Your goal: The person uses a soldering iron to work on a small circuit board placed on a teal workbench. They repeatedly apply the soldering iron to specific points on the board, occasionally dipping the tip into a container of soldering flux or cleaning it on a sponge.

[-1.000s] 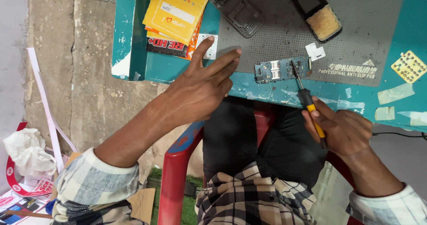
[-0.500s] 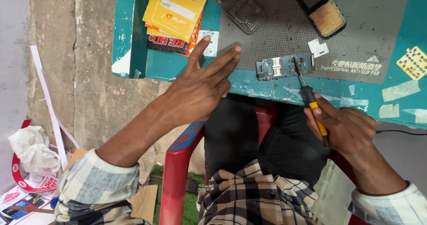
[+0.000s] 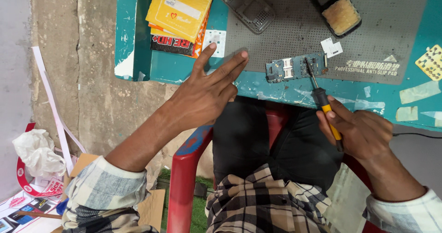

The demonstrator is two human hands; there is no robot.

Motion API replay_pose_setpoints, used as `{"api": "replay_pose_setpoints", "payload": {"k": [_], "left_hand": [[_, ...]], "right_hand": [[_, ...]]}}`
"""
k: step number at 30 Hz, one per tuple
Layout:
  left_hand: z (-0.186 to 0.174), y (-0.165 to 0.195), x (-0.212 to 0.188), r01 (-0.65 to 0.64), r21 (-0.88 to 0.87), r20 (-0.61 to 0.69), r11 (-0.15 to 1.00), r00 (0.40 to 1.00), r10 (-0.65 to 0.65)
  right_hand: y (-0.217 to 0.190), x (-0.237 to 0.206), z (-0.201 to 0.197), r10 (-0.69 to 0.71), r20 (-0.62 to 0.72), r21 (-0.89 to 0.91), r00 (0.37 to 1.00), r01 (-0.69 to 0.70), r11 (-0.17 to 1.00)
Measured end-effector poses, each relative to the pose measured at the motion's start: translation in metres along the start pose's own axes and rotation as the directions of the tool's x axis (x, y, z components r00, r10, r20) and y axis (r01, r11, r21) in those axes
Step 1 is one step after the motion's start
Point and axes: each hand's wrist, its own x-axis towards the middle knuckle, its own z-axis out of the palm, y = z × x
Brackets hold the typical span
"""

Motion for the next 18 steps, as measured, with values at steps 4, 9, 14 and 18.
{"api": "replay_pose_setpoints", "payload": {"k": [4, 9, 14, 18], "left_hand": [[-0.0018, -0.0005, 0.0012, -0.011, 0.009, 0.009, 1.0, 1.0, 0.011], [-0.0066, 0.002, 0.0029, -0.021, 0.045, 0.034, 0.999, 0.999, 0.019], [-0.0087, 0.0026, 0.004, -0.026, 0.061, 0.031, 0.998, 0.999, 0.024], [-0.0093, 0.0024, 0.0039, -0.023, 0.045, 0.023, 0.999, 0.999, 0.022]], "right_hand": [[-0.001, -0.0009, 0.0001, 0.034, 0.03, -0.037, 0.999, -0.033, 0.999], [-0.002, 0.0016, 0.0001, 0.011, -0.006, -0.032, 1.0, -0.011, 0.999], [-0.0019, 0.0038, 0.0003, -0.005, -0.019, -0.018, 1.0, 0.004, 1.0], [-0.0018, 0.0056, 0.0004, -0.018, -0.033, -0.019, 0.999, 0.018, 1.0]]}}
